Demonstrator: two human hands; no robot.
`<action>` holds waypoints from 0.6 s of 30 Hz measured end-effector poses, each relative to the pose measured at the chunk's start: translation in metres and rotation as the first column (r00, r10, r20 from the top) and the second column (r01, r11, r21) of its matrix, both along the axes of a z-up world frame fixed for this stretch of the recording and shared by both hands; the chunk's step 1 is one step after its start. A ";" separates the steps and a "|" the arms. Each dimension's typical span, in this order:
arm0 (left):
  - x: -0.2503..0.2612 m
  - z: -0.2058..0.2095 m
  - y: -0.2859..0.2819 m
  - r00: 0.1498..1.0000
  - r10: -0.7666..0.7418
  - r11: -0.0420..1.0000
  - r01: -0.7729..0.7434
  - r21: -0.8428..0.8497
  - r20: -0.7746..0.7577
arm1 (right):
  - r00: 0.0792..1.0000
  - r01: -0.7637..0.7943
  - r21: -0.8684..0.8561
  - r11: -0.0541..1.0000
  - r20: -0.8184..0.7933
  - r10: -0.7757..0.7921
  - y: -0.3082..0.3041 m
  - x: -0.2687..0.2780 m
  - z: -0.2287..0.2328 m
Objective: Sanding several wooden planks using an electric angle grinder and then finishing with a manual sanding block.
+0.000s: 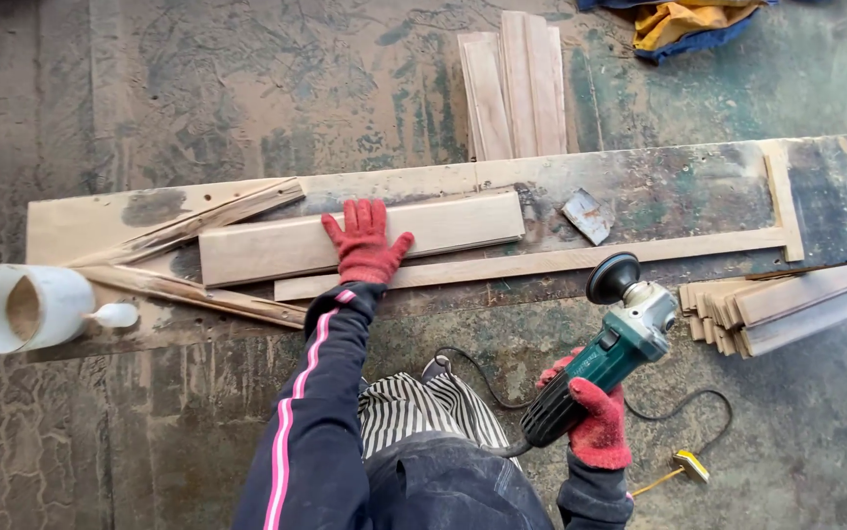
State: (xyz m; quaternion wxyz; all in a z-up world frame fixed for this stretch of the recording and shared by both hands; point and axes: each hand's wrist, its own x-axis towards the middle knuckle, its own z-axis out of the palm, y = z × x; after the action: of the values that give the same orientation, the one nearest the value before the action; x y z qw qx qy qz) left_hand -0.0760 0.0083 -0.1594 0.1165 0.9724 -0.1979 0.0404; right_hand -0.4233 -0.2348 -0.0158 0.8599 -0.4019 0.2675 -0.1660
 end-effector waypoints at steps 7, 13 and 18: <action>0.008 0.032 0.016 0.994 -0.108 0.989 0.107 -0.102 -0.001 | 0.999 0.000 0.033 0.999 -0.033 0.001 -0.012 -0.016 -0.014; 0.010 0.023 0.023 0.966 -0.223 0.960 0.241 -0.143 0.130 | 0.995 0.074 -0.018 0.997 -0.073 -0.075 -0.015 -0.012 -0.006; 0.017 -0.001 0.027 0.980 -0.199 0.979 0.198 -0.037 -0.018 | 0.999 0.032 0.031 0.999 -0.031 -0.031 -0.018 -0.008 0.001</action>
State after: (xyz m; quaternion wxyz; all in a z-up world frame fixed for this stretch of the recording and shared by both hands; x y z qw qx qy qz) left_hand -0.0588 0.0349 -0.1601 0.1393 0.9460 -0.2919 0.0217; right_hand -0.4314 -0.2525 -0.0150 0.8593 -0.3864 0.2893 -0.1693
